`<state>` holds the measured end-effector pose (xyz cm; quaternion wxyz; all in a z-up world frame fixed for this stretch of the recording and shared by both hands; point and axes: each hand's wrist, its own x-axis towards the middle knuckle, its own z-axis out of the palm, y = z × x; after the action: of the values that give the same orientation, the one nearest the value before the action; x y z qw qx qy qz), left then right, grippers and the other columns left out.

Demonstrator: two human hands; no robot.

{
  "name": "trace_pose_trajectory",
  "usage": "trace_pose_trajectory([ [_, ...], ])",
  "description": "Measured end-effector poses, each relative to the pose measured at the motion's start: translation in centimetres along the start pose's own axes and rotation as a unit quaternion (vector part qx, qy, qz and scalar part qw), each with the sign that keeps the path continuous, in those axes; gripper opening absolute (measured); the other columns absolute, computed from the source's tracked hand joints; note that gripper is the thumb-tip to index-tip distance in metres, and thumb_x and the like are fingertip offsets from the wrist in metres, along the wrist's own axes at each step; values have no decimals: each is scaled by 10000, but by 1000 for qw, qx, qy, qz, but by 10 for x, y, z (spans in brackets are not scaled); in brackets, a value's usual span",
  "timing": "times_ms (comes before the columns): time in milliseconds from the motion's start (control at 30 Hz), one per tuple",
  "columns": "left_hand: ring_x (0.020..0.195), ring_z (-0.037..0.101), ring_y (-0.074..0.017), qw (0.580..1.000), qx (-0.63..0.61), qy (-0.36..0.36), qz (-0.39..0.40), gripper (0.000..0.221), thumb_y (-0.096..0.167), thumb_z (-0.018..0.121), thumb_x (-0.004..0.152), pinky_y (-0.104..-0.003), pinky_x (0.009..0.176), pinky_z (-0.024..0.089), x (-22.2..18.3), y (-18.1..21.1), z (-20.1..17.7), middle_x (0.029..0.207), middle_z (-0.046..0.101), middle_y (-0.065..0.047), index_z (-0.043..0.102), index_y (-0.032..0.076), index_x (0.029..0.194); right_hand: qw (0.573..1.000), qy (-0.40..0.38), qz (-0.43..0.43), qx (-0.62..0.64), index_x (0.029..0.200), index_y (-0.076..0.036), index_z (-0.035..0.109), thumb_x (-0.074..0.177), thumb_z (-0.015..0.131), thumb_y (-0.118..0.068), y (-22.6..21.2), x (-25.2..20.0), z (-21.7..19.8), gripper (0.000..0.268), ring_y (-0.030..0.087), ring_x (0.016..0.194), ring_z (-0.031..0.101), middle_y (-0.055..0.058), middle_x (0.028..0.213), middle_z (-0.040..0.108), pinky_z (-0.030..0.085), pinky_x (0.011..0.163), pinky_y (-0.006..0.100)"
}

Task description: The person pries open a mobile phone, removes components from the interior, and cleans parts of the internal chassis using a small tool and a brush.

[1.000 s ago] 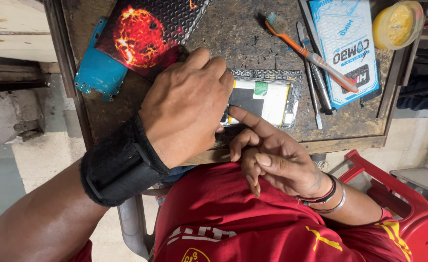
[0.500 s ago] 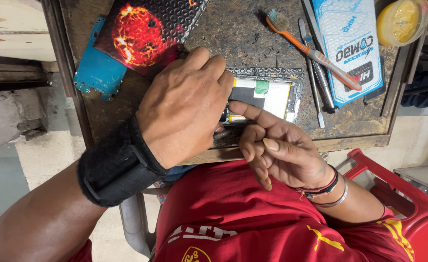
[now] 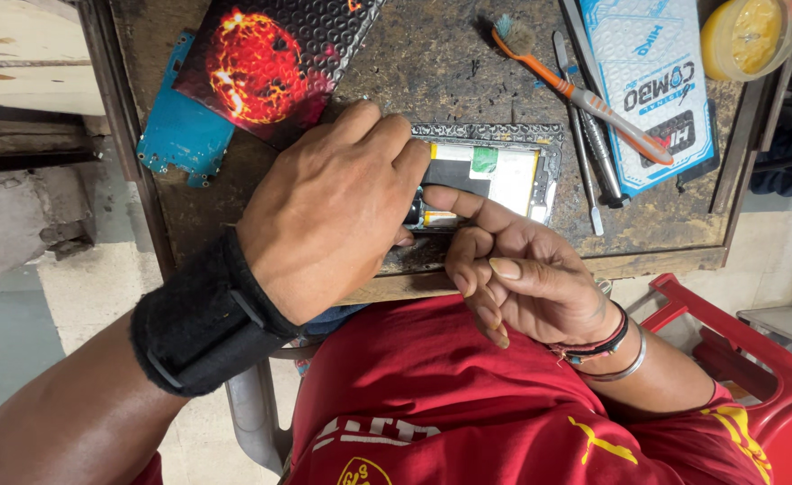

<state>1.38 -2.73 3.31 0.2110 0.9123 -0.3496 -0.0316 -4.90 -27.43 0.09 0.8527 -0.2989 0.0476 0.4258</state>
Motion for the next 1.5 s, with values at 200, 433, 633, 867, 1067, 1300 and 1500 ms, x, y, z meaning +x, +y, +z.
trace_pose_trajectory([
  [200, 1004, 571, -256, 1000, 1, -14, 1, 320, 176, 785, 727, -374, 841, 515, 0, -1, 2, 968, 612, -77, 675, 27, 989, 1000, 4, 3, 2, 1686, 44, 120, 1024, 646, -159, -1, 0, -1, 869, 150, 741, 647, 141, 1057, 591, 557, 607, 251],
  [433, 1017, 572, -253, 998, 33, -49, -5, 335, 129, 780, 661, -375, 843, 514, 8, 1, 1, 980, 624, -77, 693, 35, 971, 1000, -2, -6, 10, 1672, 62, 138, 1016, 646, -119, -1, 1, -1, 849, 162, 750, 649, 148, 1050, 584, 564, 605, 261],
  [633, 1031, 569, -251, 996, 49, -69, 1, 438, 174, 826, 594, -381, 829, 519, 12, 3, -1, 1001, 629, -86, 697, 18, 982, 1000, -2, -8, 15, 1665, 73, 158, 1014, 642, -104, -1, 3, 2, 830, 163, 749, 645, 143, 1037, 574, 566, 605, 262],
  [867, 1034, 571, -251, 997, 47, -64, 7, 450, 201, 845, 610, -383, 830, 523, 14, 2, 0, 1013, 629, -90, 699, 8, 990, 1000, -3, -7, 14, 1659, 69, 164, 1017, 632, -94, -1, 4, 2, 811, 158, 744, 628, 143, 1028, 563, 568, 609, 269],
  [1067, 1032, 574, -257, 998, 40, -56, 7, 446, 213, 846, 620, -390, 823, 525, 13, 1, 1, 1004, 629, -92, 699, 5, 987, 1000, 0, -5, 22, 1654, 64, 173, 1006, 622, -83, -1, 5, 3, 802, 149, 757, 623, 136, 1028, 547, 575, 609, 277],
  [1300, 1038, 576, -267, 999, 25, -47, 7, 430, 192, 842, 615, -399, 817, 525, 13, 1, 0, 1013, 630, -97, 698, 8, 976, 1000, 3, -3, 17, 1648, 61, 182, 1000, 619, -72, -3, 4, 3, 794, 164, 738, 642, 136, 1029, 543, 571, 603, 272],
  [1500, 1037, 576, -274, 999, 10, -51, 7, 437, 185, 852, 614, -405, 817, 523, 13, 1, -2, 1010, 627, -97, 694, 4, 979, 1000, 4, -2, 17, 1650, 54, 183, 996, 625, -72, -2, 4, 4, 800, 162, 746, 643, 133, 1028, 539, 574, 604, 273],
])
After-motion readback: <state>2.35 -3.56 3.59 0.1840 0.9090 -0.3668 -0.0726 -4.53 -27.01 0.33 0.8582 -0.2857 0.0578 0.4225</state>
